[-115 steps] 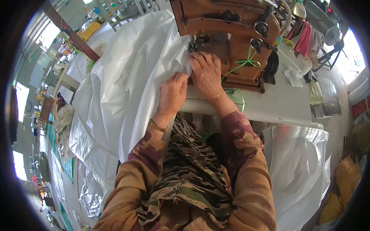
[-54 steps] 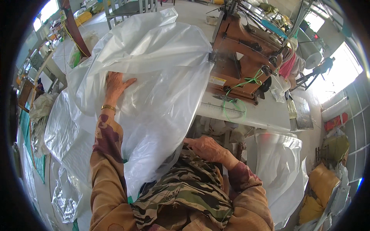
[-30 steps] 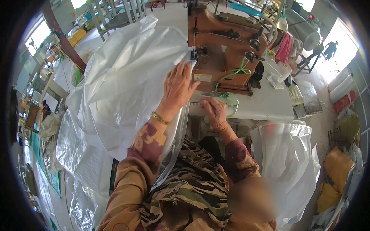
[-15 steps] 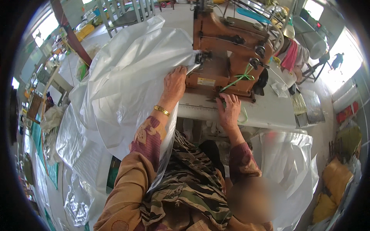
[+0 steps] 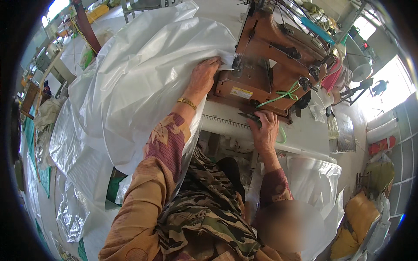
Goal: The person sews together large white plastic sheets using an industrial sewing machine and sewing thread.
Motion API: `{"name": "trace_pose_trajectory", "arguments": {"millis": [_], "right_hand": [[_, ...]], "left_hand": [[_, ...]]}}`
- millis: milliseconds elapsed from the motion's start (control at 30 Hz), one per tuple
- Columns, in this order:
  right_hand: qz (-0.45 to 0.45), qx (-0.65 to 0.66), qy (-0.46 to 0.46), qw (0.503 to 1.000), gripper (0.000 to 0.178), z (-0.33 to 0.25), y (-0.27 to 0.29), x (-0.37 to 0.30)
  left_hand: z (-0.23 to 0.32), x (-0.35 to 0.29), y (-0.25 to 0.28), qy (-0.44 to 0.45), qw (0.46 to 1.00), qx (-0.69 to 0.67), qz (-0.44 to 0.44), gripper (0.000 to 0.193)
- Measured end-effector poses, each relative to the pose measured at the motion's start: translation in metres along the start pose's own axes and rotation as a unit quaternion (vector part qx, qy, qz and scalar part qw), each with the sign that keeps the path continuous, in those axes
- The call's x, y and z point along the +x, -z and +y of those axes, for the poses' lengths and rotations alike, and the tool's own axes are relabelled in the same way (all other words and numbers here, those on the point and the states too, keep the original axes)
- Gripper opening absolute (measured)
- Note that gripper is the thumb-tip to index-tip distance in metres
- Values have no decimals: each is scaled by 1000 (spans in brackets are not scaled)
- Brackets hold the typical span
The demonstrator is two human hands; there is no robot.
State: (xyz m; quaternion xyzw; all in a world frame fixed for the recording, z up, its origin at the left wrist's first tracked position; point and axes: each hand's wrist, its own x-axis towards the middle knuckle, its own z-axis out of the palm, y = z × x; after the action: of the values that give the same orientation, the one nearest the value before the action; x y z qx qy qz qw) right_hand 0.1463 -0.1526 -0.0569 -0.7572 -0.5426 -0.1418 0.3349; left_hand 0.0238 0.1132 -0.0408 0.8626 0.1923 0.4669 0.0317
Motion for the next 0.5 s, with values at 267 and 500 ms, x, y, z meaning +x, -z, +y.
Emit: {"name": "trace_pose_trajectory", "arguments": {"millis": [267, 500], "right_hand": [[-23, -29, -12, 999, 28, -5, 1, 0], [-15, -30, -12, 999, 29, -5, 1, 0]], "left_hand": [[-4, 9, -5, 6, 1000, 4, -8, 24], [3, 11, -3, 43, 998, 35, -15, 22]]}}
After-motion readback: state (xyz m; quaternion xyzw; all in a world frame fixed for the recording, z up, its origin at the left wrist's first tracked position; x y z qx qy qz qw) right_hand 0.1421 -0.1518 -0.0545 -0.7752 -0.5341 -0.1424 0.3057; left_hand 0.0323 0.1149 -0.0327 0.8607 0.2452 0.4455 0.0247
